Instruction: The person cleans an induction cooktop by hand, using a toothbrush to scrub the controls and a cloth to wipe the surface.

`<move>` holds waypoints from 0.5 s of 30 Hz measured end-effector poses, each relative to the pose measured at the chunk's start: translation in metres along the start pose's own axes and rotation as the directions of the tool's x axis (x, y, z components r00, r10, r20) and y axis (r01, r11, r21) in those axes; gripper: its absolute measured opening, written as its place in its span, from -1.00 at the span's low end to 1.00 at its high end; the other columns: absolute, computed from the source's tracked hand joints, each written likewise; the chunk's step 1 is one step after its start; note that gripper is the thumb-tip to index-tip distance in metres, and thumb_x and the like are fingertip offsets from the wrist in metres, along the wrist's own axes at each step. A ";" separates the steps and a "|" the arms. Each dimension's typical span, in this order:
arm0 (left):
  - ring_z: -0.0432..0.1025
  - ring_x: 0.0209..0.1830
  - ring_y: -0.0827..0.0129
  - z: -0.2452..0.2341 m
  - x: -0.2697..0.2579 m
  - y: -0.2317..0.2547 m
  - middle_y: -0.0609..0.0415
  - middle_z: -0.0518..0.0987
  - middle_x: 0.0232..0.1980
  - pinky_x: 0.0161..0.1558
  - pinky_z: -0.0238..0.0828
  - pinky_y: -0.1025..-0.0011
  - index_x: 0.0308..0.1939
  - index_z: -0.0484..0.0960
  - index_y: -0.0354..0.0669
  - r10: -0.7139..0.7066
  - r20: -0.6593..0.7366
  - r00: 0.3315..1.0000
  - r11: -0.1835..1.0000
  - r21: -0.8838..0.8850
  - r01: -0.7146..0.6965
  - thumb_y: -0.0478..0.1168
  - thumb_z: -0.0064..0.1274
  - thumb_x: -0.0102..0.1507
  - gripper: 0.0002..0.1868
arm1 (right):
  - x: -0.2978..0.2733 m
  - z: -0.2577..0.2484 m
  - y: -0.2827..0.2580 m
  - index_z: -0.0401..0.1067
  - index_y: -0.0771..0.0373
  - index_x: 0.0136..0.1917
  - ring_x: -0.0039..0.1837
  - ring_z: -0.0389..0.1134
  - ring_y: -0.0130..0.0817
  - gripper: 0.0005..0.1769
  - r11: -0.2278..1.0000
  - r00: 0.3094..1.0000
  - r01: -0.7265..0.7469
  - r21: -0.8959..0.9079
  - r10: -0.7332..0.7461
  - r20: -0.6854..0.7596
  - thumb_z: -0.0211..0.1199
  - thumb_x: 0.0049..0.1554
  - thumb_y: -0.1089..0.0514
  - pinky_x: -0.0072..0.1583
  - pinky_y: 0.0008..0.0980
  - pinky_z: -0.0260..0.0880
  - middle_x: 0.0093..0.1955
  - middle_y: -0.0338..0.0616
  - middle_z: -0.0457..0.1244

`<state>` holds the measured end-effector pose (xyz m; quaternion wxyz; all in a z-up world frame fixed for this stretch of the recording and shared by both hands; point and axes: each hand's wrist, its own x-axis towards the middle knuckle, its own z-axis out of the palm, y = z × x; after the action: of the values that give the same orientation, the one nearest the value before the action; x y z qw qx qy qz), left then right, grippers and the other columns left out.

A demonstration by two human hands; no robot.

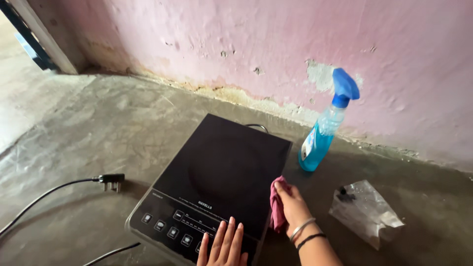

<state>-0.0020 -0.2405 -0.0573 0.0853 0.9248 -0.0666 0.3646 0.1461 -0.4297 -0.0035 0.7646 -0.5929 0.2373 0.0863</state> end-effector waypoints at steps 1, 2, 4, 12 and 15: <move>0.32 0.36 0.40 0.006 -0.006 -0.002 0.14 0.55 0.31 0.38 -0.02 -0.05 0.25 0.54 0.09 -0.021 0.055 0.998 0.999 0.025 0.019 0.11 -0.20 0.31 -0.50 | -0.006 0.001 0.001 0.43 0.15 0.21 0.07 0.34 -0.42 -0.58 1.000 1.000 0.005 0.003 -0.005 0.003 0.27 0.17 -0.08 0.11 -0.33 0.36 0.03 -0.24 0.35; 0.32 0.36 0.40 0.017 -0.009 -0.005 0.14 0.55 0.31 0.38 -0.02 -0.05 0.25 0.54 0.09 -0.017 0.049 0.999 1.000 0.025 0.016 0.11 -0.20 0.31 -0.50 | -0.010 0.001 0.002 0.43 0.15 0.22 0.07 0.33 -0.41 -0.57 1.000 1.000 0.009 0.016 -0.009 0.013 0.28 0.16 -0.08 0.11 -0.32 0.36 0.02 -0.23 0.34; 0.41 0.33 0.46 0.041 -0.013 -0.012 0.25 0.63 0.20 0.40 0.07 0.07 0.19 0.63 0.13 0.102 -0.383 0.918 0.988 0.148 -0.048 0.16 -0.46 0.41 -0.44 | -0.017 -0.002 0.008 0.44 0.14 0.22 0.06 0.33 -0.40 -0.56 0.999 1.000 0.019 0.031 -0.020 0.023 0.29 0.15 -0.08 0.10 -0.31 0.35 0.02 -0.23 0.33; 0.47 0.19 0.56 0.068 -0.069 -0.034 0.37 0.69 0.05 0.33 0.16 0.13 0.00 0.66 0.23 0.050 -0.454 0.890 0.981 0.188 0.040 0.10 -0.29 0.41 -0.62 | -0.012 -0.040 0.094 0.41 0.20 0.28 0.18 0.37 -0.43 -0.43 0.979 0.994 0.105 -0.177 -0.108 -0.012 0.27 0.15 -0.18 0.23 -0.37 0.33 0.16 -0.17 0.39; 0.47 0.18 0.58 0.064 -0.071 -0.034 0.38 0.69 0.04 0.31 0.18 0.17 0.00 0.67 0.23 0.068 -0.466 0.882 0.978 0.204 0.033 0.09 -0.26 0.41 -0.65 | -0.010 -0.043 0.134 0.41 0.25 0.27 0.17 0.42 -0.34 -0.39 0.955 0.985 -0.008 -0.296 -0.044 -0.169 0.36 0.11 -0.17 0.24 -0.30 0.38 0.13 -0.05 0.41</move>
<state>-0.0046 -0.2163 -0.1556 -0.0007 0.8118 -0.0140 0.5838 0.0702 -0.4314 -0.1231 0.6445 -0.7080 0.2819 0.0619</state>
